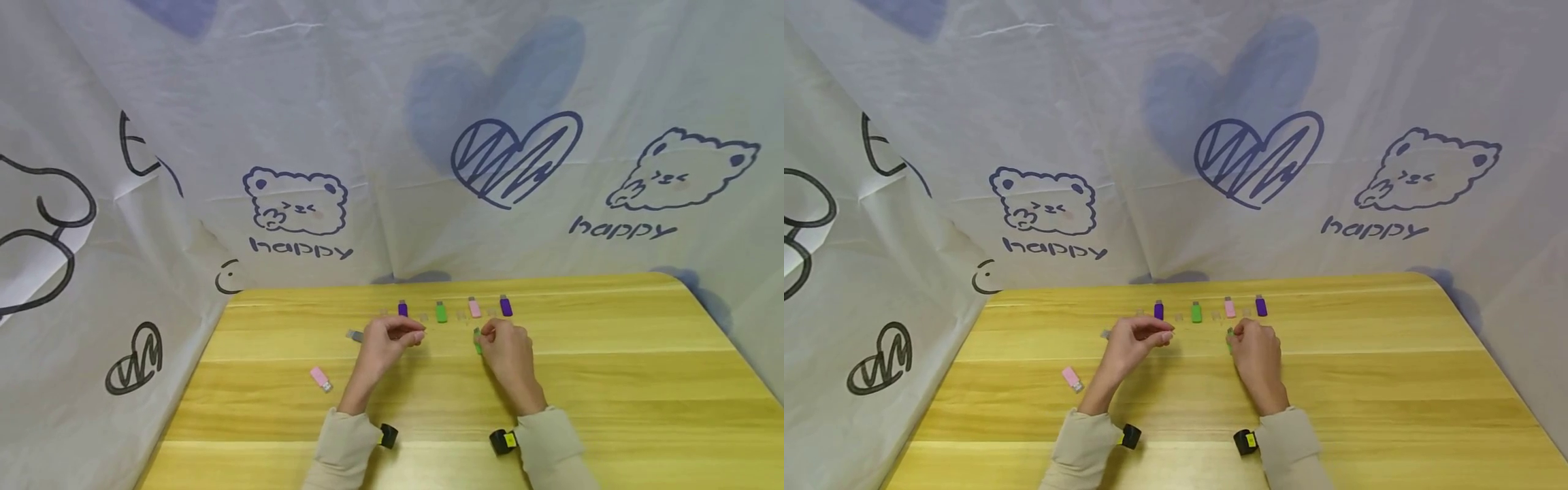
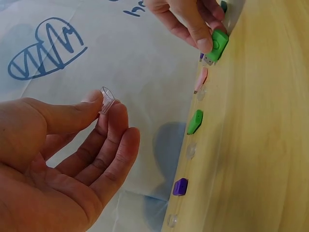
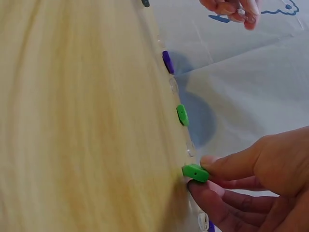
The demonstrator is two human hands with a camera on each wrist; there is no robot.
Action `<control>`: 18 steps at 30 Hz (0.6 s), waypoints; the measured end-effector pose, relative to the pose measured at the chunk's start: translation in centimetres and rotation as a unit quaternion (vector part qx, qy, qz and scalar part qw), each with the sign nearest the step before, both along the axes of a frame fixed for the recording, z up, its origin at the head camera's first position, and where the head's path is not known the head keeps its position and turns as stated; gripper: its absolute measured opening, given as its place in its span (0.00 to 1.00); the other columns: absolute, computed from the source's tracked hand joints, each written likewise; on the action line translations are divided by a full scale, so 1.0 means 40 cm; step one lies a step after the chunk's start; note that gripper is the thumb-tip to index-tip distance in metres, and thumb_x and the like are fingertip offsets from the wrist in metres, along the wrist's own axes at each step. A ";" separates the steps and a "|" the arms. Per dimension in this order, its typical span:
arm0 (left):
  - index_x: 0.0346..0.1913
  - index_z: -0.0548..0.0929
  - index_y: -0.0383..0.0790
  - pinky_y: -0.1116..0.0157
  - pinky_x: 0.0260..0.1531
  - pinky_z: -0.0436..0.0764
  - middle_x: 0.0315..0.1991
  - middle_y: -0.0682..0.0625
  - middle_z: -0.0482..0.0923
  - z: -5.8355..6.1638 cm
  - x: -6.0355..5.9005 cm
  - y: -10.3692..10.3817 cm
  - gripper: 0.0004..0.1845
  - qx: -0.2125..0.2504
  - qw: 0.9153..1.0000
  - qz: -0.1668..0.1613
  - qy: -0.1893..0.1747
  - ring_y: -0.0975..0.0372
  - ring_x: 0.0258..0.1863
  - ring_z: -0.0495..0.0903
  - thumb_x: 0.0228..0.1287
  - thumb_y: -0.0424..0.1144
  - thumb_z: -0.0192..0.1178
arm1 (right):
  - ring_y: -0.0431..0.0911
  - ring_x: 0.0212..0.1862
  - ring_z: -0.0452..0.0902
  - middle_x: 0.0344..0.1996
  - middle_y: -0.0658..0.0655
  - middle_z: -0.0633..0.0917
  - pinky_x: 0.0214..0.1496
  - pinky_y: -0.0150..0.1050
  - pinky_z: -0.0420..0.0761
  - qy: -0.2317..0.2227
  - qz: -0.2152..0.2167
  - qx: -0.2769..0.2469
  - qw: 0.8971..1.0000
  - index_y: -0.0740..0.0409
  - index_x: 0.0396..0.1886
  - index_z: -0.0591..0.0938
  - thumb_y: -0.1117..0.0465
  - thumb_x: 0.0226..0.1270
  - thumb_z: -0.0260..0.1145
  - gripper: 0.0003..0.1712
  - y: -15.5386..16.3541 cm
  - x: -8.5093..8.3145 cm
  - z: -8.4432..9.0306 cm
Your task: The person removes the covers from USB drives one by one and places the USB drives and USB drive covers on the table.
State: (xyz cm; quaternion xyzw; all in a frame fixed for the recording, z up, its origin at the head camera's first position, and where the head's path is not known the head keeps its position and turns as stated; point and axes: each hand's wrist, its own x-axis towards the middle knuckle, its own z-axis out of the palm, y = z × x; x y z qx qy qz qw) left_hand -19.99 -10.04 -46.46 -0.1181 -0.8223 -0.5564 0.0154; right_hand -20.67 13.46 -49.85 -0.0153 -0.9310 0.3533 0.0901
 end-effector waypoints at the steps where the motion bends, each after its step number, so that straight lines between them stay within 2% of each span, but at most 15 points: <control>1: 0.39 0.91 0.34 0.64 0.35 0.87 0.36 0.45 0.89 -0.001 0.000 0.002 0.03 -0.003 1.000 -0.002 0.001 0.61 0.32 0.88 0.66 0.28 0.68 | 0.46 0.26 0.81 0.23 0.55 0.86 0.30 0.45 0.83 0.002 0.001 0.005 1.000 0.65 0.31 0.87 0.66 0.63 0.76 0.06 0.000 0.000 0.000; 5: 0.39 0.91 0.34 0.70 0.33 0.85 0.35 0.46 0.89 -0.005 0.000 0.008 0.03 -0.011 1.000 -0.010 0.002 0.61 0.32 0.87 0.67 0.29 0.68 | 0.47 0.24 0.79 0.23 0.56 0.85 0.28 0.45 0.82 0.013 0.001 0.027 1.000 0.65 0.29 0.86 0.67 0.62 0.76 0.07 0.000 0.001 -0.003; 11: 0.40 0.90 0.32 0.67 0.34 0.86 0.36 0.45 0.89 -0.011 0.002 0.018 0.03 -0.007 1.000 -0.018 -0.003 0.60 0.32 0.88 0.67 0.29 0.68 | 0.47 0.23 0.79 0.25 0.58 0.86 0.27 0.47 0.83 0.029 0.004 0.054 0.998 0.66 0.30 0.85 0.69 0.62 0.75 0.06 0.000 0.003 -0.009; 15: 0.40 0.91 0.32 0.65 0.35 0.87 0.36 0.45 0.89 -0.021 -0.001 0.037 0.03 -0.006 1.000 -0.023 -0.007 0.60 0.32 0.88 0.66 0.28 0.68 | 0.48 0.23 0.78 0.25 0.59 0.86 0.27 0.47 0.82 0.043 0.002 0.044 0.998 0.67 0.31 0.86 0.67 0.63 0.76 0.07 0.004 0.004 0.007; 18: 0.41 0.91 0.32 0.68 0.35 0.86 0.37 0.46 0.89 -0.031 -0.005 0.051 0.04 -0.012 0.999 -0.036 -0.011 0.62 0.33 0.87 0.67 0.28 0.68 | 0.50 0.25 0.80 0.25 0.59 0.86 0.28 0.48 0.83 0.060 0.001 0.023 0.998 0.67 0.31 0.86 0.67 0.63 0.76 0.07 0.011 0.005 0.029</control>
